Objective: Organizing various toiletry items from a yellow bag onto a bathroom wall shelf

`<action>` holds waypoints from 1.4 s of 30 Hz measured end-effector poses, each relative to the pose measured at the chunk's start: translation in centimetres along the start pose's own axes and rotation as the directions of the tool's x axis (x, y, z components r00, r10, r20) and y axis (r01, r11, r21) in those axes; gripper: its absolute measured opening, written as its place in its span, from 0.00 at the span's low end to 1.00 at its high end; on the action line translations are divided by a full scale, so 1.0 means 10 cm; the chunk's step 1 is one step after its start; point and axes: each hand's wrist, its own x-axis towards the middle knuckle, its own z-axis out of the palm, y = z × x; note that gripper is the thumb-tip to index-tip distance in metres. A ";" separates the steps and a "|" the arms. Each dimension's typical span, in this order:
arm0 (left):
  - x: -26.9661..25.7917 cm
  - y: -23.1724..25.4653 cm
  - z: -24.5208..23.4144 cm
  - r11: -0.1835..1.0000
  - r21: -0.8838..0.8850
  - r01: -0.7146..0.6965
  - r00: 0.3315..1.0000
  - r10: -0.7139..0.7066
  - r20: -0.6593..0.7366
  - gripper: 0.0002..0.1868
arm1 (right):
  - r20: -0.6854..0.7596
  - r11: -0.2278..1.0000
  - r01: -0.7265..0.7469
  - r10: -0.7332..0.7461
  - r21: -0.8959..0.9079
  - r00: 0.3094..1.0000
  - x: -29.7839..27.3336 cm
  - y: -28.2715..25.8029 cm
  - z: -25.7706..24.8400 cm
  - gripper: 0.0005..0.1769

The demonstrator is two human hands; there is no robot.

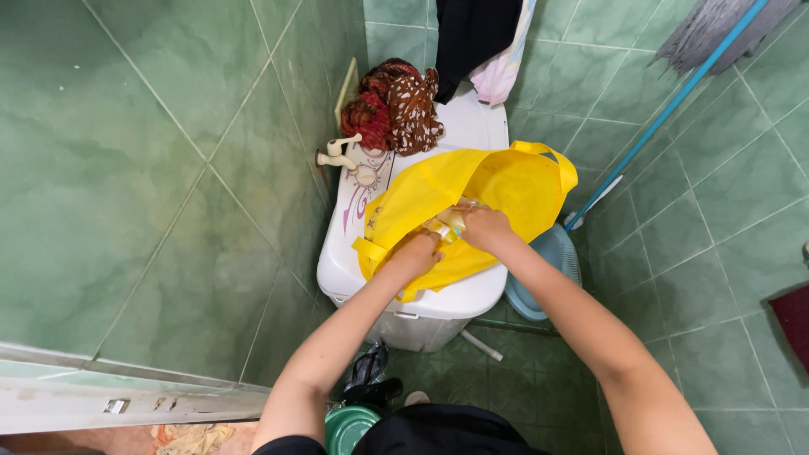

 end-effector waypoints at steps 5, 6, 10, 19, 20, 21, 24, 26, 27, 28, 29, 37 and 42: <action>-0.04 -0.11 -0.04 0.988 -0.106 0.111 0.993 -0.114 -0.027 0.28 | 0.025 0.999 -0.036 0.036 0.000 0.999 0.21 -0.01 0.17 0.28; 0.00 -0.19 0.02 0.983 -0.104 0.150 0.987 -0.154 -0.037 0.28 | 0.012 0.999 -0.030 0.031 -0.023 0.999 0.30 0.01 0.28 0.29; 0.12 -0.33 0.14 0.982 -0.121 0.148 0.986 -0.155 -0.053 0.28 | -0.008 0.998 -0.019 0.018 -0.063 1.000 0.16 -0.16 0.13 0.24; 0.32 -0.16 0.18 0.975 -0.202 0.087 0.991 -0.106 -0.085 0.27 | -0.008 0.991 -0.009 0.010 0.133 1.000 -0.29 -0.23 -0.46 0.27; 0.28 0.00 0.10 0.981 -0.167 0.094 0.982 -0.119 -0.144 0.22 | -0.056 0.966 0.036 -0.022 0.258 0.998 -0.33 -0.17 -0.50 0.27; 0.24 0.17 0.01 0.986 -0.131 0.099 0.971 -0.125 -0.203 0.20 | -0.110 0.923 0.081 -0.043 0.375 0.993 -0.37 -0.10 -0.55 0.28; 0.17 0.43 -0.12 0.945 -0.326 0.028 0.969 -0.106 -0.225 0.23 | -0.268 0.782 0.226 -0.078 0.581 0.960 -0.33 0.22 -0.36 0.24; 0.27 0.47 -0.02 0.926 -0.362 -0.111 0.950 -0.009 -0.313 0.23 | -0.273 0.662 0.232 -0.043 0.713 0.961 -0.41 0.40 -0.37 0.26; 0.33 0.50 0.02 0.891 -0.386 -0.240 0.911 0.070 -0.406 0.23 | -0.278 0.517 0.248 -0.019 0.819 0.960 -0.45 0.50 -0.39 0.29; 0.38 0.56 0.00 0.887 -0.385 -0.254 0.912 0.087 -0.402 0.23 | -0.280 0.522 0.239 -0.001 0.819 0.960 -0.44 0.63 -0.33 0.29; 0.42 0.64 -0.01 0.870 -0.383 -0.309 0.889 0.122 -0.440 0.23 | -0.318 0.498 0.270 0.012 0.824 0.948 -0.44 0.77 -0.26 0.30; 0.82 1.49 0.07 0.669 -0.506 -0.544 0.825 0.317 -0.468 0.26 | -0.354 0.425 0.217 0.276 0.879 0.893 -1.28 1.41 -0.32 0.38; 0.99 2.16 0.29 0.559 -0.455 -0.693 0.717 0.471 -0.514 0.25 | -0.454 0.417 0.266 0.458 0.869 0.764 -2.02 1.78 -0.24 0.34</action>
